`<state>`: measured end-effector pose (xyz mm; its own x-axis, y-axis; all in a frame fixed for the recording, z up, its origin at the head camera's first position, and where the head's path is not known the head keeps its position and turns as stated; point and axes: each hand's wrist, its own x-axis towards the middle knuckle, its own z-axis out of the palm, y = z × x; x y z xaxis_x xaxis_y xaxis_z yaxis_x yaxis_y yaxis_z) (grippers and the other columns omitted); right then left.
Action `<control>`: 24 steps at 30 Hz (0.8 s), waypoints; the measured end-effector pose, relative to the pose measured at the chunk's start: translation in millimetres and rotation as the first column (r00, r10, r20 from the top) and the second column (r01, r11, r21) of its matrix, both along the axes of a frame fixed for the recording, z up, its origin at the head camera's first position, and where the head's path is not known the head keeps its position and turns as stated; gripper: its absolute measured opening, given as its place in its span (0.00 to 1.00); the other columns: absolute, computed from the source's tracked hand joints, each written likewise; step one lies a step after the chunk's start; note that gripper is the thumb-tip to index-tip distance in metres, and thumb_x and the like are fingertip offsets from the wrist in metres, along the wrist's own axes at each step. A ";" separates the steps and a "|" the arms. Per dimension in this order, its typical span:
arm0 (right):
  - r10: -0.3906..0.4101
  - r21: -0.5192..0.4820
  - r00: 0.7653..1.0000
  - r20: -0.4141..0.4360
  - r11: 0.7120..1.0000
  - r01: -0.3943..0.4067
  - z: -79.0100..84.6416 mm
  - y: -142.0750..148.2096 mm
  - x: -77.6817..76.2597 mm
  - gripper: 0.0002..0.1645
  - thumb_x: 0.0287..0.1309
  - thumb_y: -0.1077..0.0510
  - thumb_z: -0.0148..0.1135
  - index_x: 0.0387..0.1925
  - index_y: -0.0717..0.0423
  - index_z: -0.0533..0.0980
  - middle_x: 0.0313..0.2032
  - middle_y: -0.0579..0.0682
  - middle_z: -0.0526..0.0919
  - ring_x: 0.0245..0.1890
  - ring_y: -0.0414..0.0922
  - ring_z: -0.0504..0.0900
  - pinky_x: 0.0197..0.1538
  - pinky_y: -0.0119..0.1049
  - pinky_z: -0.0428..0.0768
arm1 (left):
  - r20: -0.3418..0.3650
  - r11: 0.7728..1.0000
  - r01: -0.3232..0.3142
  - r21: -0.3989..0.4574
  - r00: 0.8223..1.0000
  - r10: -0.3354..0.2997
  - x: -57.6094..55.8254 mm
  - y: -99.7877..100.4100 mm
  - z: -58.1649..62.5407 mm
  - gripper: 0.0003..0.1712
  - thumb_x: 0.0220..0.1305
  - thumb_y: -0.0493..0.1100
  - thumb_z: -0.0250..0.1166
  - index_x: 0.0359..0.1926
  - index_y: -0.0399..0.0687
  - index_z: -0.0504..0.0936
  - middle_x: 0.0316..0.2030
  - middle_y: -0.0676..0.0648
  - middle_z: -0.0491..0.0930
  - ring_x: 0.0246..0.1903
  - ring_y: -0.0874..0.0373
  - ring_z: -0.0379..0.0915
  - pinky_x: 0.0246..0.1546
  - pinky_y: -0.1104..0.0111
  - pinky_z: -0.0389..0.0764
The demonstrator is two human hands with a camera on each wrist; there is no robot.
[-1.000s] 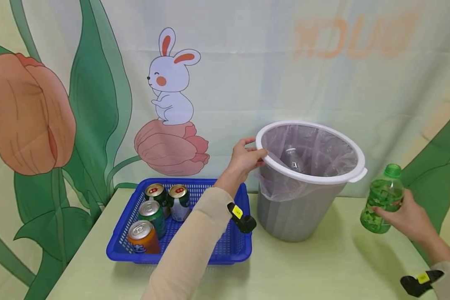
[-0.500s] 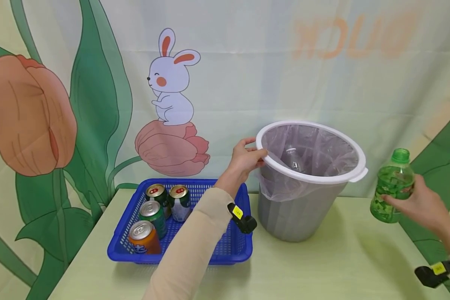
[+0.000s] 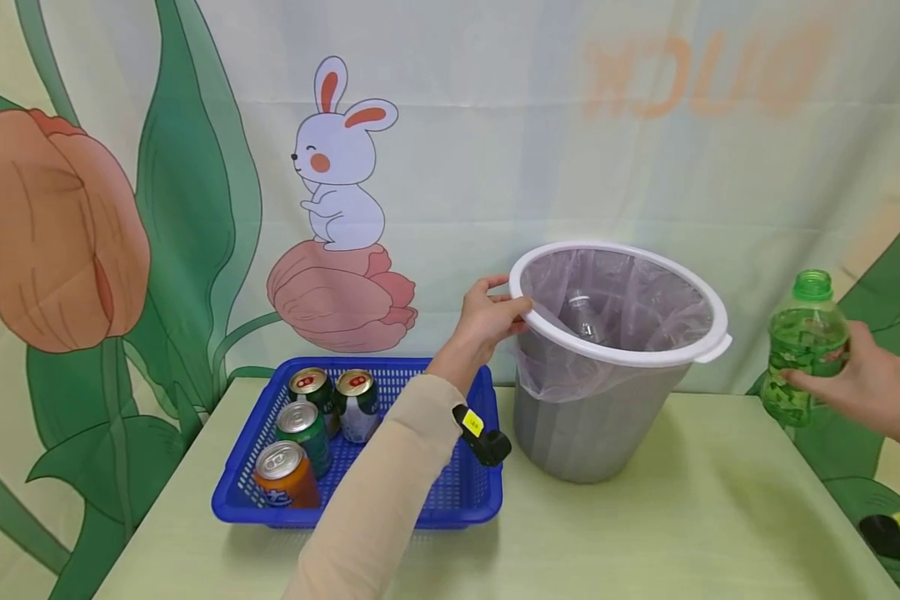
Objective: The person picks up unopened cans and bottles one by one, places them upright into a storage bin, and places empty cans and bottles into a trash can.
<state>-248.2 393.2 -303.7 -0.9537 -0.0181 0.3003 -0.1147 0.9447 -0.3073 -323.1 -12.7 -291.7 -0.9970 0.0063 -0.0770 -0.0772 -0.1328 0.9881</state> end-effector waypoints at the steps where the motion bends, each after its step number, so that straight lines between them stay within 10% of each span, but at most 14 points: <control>1: 0.001 -0.002 1.000 0.002 1.000 -0.001 2.2 -0.1 -0.8 0.49 0.52 0.44 0.63 0.55 0.77 0.49 0.37 0.75 0.66 0.27 0.65 0.73 0.20 0.44 0.72 | 0.001 1.000 -0.001 0.001 1.000 0.001 0.0 -0.1 0.2 0.33 0.52 0.33 0.64 0.60 0.50 0.66 0.43 0.44 0.74 0.28 0.56 0.78 0.31 0.70 0.81; 24: 0.020 0.089 1.000 0.023 0.996 -0.022 40.5 -4.6 -14.9 0.47 0.52 0.45 0.64 0.53 0.75 0.50 0.36 0.73 0.66 0.18 0.50 0.71 0.18 0.39 0.69 | 0.005 1.000 0.005 0.003 1.000 -0.005 0.7 -0.9 1.9 0.33 0.53 0.32 0.64 0.60 0.50 0.66 0.43 0.44 0.74 0.27 0.56 0.77 0.29 0.72 0.81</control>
<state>-263.1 388.6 -263.2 -0.9593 -0.0640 0.2751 -0.1288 0.9659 -0.2245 -322.3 -13.6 -289.8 -0.9965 0.0111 -0.0825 -0.0832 -0.1357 0.9873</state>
